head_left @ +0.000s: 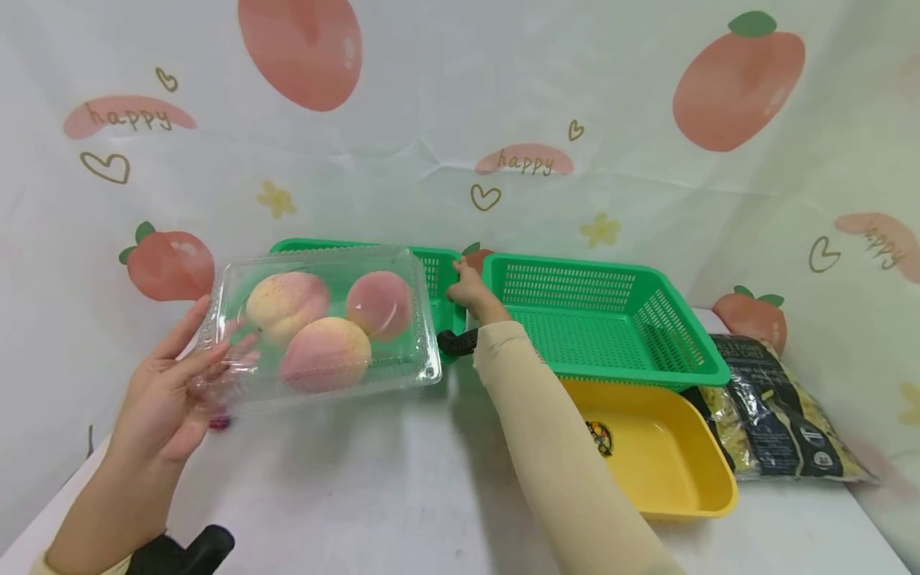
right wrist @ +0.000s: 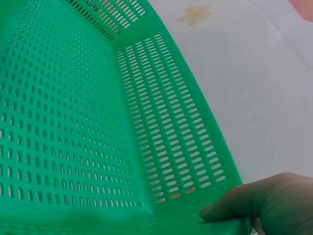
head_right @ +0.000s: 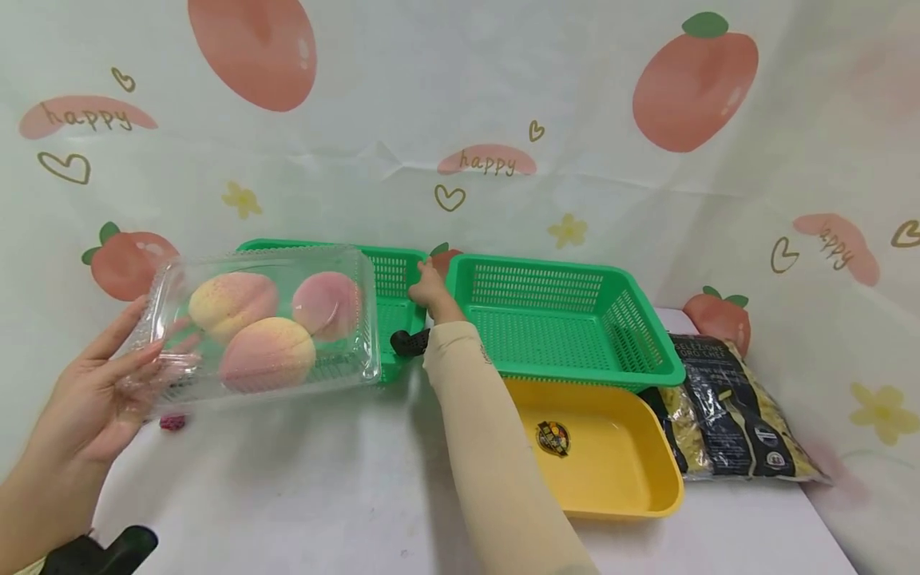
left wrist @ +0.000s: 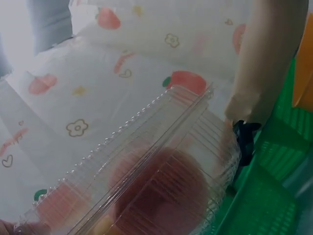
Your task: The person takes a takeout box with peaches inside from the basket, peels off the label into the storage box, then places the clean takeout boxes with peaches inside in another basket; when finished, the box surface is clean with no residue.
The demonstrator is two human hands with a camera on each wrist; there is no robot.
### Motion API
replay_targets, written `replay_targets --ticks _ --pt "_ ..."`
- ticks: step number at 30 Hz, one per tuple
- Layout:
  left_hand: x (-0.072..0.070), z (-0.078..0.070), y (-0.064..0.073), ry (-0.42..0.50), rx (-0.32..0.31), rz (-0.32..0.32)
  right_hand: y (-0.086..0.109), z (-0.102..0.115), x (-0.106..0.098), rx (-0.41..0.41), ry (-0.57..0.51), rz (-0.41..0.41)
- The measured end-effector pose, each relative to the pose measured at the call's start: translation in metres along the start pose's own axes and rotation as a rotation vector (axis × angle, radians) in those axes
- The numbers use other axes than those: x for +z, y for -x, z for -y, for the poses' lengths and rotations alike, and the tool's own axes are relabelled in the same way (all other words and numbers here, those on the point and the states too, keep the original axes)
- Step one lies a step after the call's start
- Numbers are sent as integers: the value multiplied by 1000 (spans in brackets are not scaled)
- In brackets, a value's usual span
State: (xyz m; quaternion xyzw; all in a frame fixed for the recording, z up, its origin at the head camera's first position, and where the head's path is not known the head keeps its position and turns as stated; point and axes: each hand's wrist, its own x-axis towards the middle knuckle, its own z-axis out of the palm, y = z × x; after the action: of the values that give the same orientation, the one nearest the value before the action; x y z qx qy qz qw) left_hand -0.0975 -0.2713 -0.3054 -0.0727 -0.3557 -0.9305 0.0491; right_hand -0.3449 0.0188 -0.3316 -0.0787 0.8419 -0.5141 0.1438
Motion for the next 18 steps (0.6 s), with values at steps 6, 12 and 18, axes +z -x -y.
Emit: replay_targets --ticks 6,12,18 --pt "1 -4 -25 -38 -33 -10 2 -1 -2 -1 8 21" --pt "1 -13 -49 -91 -77 -42 3 1 -4 -21 -8 14" --pt "2 -18 -69 -162 -130 -35 3 0 -3 -25 3 15"
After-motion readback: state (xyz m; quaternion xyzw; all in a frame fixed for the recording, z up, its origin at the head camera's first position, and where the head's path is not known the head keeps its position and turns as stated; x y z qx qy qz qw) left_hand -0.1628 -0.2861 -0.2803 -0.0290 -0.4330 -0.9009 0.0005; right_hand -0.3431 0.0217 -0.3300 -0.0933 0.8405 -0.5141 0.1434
